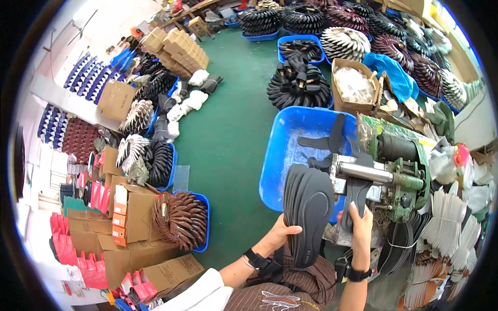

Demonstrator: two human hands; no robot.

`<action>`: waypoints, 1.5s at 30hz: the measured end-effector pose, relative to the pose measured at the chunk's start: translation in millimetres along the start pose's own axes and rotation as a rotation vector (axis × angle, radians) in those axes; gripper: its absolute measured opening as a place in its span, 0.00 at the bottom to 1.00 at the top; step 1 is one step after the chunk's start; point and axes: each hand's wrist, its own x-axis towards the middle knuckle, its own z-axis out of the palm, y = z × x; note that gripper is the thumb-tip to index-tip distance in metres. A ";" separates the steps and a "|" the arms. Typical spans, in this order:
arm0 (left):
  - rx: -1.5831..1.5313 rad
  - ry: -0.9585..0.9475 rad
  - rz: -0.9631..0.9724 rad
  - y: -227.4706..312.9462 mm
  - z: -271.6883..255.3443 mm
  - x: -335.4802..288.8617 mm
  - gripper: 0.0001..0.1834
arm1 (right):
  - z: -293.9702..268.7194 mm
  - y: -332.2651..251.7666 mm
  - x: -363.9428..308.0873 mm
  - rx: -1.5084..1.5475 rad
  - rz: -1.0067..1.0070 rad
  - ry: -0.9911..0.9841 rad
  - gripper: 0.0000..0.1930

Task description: The person assembles slipper soles and straps in a factory. They pick up stacks of black and white soles, separate them, and attach straps using a roller machine, placing finished units into a blue bin.

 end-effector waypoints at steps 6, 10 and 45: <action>0.213 0.197 0.148 -9.3 30.3 10.4 0.34 | 42.1 -7.6 -50.9 -0.376 -0.167 -0.165 0.34; 0.150 0.104 0.140 11.4 40.6 3.5 0.32 | 39.3 -19.5 -52.9 -0.342 -0.236 -0.054 0.35; -0.238 -0.164 -0.191 25.7 4.2 -1.4 0.52 | -13.7 10.5 -3.1 0.043 -0.275 0.123 0.14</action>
